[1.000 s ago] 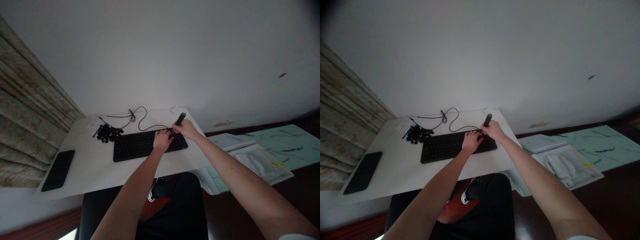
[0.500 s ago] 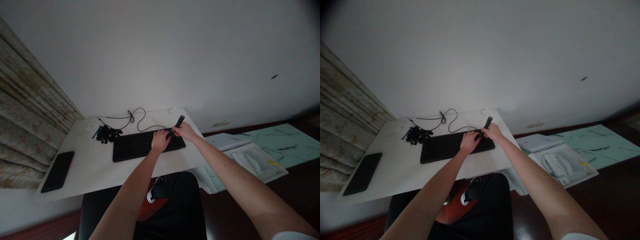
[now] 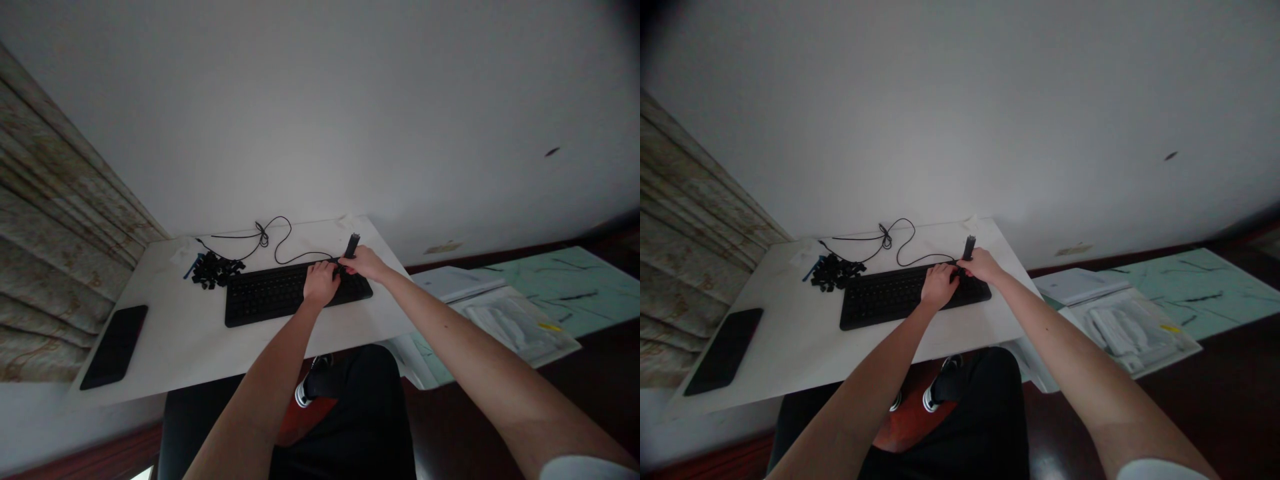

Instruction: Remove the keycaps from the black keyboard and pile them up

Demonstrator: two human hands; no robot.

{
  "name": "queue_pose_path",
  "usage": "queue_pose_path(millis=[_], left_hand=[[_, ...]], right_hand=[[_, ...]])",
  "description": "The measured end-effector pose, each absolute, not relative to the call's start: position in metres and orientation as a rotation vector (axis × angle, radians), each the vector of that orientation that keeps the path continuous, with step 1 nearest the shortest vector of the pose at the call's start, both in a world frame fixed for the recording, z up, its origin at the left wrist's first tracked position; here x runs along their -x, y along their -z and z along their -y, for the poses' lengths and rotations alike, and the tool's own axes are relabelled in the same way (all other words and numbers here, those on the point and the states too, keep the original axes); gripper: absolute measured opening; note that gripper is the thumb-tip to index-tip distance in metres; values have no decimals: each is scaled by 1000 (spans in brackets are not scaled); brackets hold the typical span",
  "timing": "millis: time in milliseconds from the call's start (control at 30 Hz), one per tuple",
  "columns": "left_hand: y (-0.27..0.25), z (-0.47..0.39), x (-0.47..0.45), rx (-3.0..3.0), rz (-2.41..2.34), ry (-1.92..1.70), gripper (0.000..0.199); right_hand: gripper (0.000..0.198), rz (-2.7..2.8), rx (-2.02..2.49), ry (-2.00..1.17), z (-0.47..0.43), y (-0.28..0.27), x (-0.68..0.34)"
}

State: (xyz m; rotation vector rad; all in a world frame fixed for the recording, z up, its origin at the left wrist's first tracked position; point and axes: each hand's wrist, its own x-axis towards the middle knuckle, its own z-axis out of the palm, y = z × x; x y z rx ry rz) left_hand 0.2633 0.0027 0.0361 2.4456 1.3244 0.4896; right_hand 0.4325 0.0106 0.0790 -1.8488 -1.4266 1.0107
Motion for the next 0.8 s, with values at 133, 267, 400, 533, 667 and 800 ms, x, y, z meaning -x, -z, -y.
queue_pose_path(millis=[133, 267, 400, 533, 667, 800], left_hand=[[-36, -3, -264, -2461, -1332, -464, 24], [-37, -3, -265, -2472, -1326, -437, 25], [-37, -4, -265, -2480, -1298, -435, 26], [-38, -5, -264, -2485, -1289, -414, 25], [-39, -4, -264, -2484, -1283, -402, 26], [-38, -4, -264, -2492, -1278, -409, 27]], right_hand=[[11, 1505, 1818, -992, -12, -76, -433], [10, 1615, 1749, -956, -11, -76, -434], [10, 1649, 1738, -918, -6, -78, -433], [10, 1705, 1766, -804, 0, -81, -428], [15, 1740, 1824, -672, 6, -84, -420], [17, 1746, 1827, -571, 13, -85, -416]])
